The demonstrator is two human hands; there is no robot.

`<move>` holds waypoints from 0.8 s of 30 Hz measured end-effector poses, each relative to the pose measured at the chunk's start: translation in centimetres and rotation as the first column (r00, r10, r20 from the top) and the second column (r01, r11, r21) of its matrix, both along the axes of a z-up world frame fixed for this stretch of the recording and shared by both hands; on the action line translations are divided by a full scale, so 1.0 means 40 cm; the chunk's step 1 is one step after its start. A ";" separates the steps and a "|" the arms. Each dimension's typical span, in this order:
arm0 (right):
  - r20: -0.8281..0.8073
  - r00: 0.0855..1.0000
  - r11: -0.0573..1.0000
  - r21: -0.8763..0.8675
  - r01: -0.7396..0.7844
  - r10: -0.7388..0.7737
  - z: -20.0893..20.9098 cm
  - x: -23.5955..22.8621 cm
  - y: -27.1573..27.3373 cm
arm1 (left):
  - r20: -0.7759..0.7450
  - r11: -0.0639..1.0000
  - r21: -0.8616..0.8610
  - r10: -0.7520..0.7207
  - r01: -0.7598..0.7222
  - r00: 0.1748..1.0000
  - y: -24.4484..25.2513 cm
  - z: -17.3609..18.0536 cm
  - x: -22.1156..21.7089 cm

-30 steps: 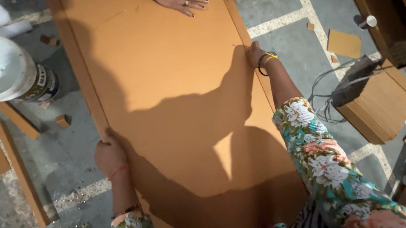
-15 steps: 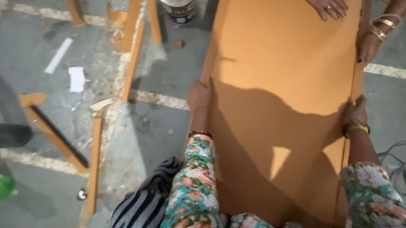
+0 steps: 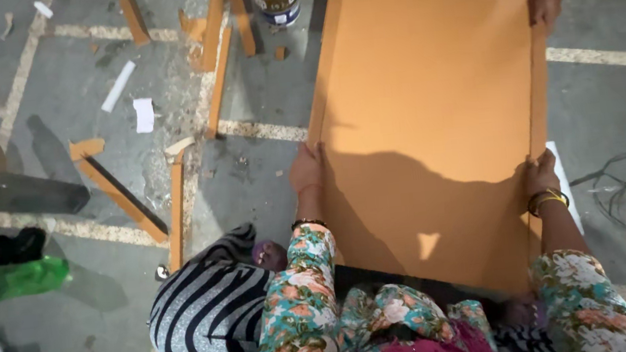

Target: The person wipes a wooden frame with a white cloth, then attaches it to a large flat board. They press the frame onto the board's edge to secure it in place.

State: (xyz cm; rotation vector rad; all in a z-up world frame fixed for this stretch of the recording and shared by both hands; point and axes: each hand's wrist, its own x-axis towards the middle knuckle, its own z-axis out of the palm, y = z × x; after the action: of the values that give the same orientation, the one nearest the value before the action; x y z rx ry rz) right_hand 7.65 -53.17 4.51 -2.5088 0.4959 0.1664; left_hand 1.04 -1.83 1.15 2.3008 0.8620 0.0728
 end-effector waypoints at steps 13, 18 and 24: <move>0.118 0.990 0.996 -0.048 -0.069 0.074 0.003 -0.183 -0.010 | 0.356 0.828 -0.349 -0.316 0.439 0.879 0.117 -0.036 -0.029; -0.028 0.998 0.971 0.232 -0.050 0.058 -0.019 -0.235 -0.035 | 0.196 0.841 -0.465 -0.206 0.276 0.959 0.117 -0.009 -0.079; -0.060 0.996 0.953 0.294 0.078 -0.063 -0.063 -0.245 -0.018 | 0.062 0.946 -0.248 -0.198 0.207 0.978 0.118 -0.005 -0.088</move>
State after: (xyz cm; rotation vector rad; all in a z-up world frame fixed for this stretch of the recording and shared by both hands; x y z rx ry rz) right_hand -2.16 -53.89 2.01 -2.1954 0.5371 0.2572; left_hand -2.50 2.91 0.95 2.1252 0.5752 -0.0815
